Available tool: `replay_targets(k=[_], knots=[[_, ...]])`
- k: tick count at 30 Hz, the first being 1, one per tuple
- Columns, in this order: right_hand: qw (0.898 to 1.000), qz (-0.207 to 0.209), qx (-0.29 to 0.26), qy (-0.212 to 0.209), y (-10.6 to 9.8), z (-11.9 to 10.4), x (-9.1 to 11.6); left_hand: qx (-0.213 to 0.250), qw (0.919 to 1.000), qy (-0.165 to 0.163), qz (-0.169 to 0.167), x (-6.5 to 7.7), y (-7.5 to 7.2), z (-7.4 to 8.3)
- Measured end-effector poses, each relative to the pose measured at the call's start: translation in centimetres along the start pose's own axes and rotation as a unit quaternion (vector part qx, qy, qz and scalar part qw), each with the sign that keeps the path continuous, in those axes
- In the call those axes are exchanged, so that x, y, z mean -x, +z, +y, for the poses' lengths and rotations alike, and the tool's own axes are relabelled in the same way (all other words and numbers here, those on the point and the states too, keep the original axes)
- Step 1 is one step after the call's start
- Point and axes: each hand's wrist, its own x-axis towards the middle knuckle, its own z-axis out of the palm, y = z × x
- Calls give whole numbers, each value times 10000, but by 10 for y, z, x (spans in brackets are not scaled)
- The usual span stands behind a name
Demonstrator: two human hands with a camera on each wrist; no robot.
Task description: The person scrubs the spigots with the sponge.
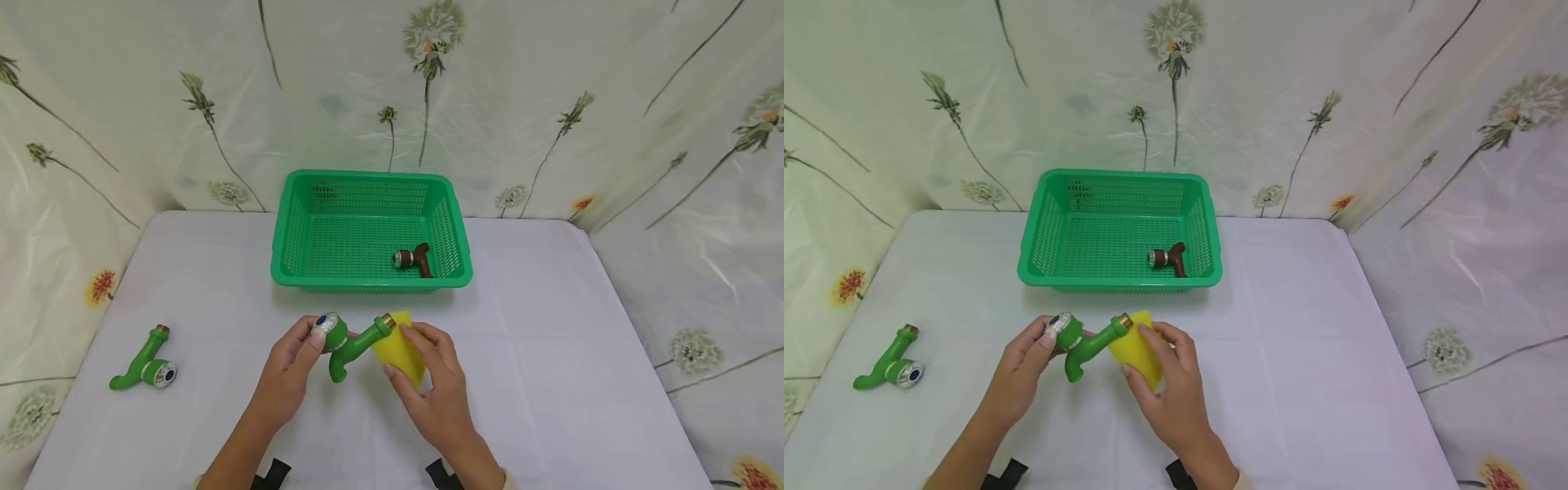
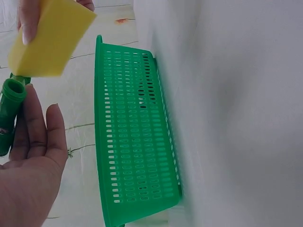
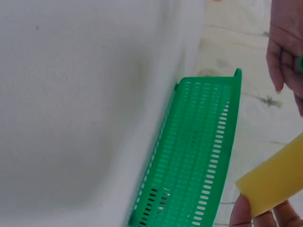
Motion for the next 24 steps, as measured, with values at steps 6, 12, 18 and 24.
replay_targets(k=[6, 12, 18, 24], knots=[[9991, 24, -311, 298, 1, -4, -2, 685, 9960, -582, 9, -2, 1, 2], [9971, 101, -448, 602, -1, -6, -5, 632, 9938, -913, 76, -2, 2, 2], [9955, 47, -632, 698, 3, -10, -4, 733, 9915, -1074, 36, -3, 5, 2], [9924, -537, -828, 735, 11, -12, 7, 867, 9925, -859, 41, -4, 2, 3]])
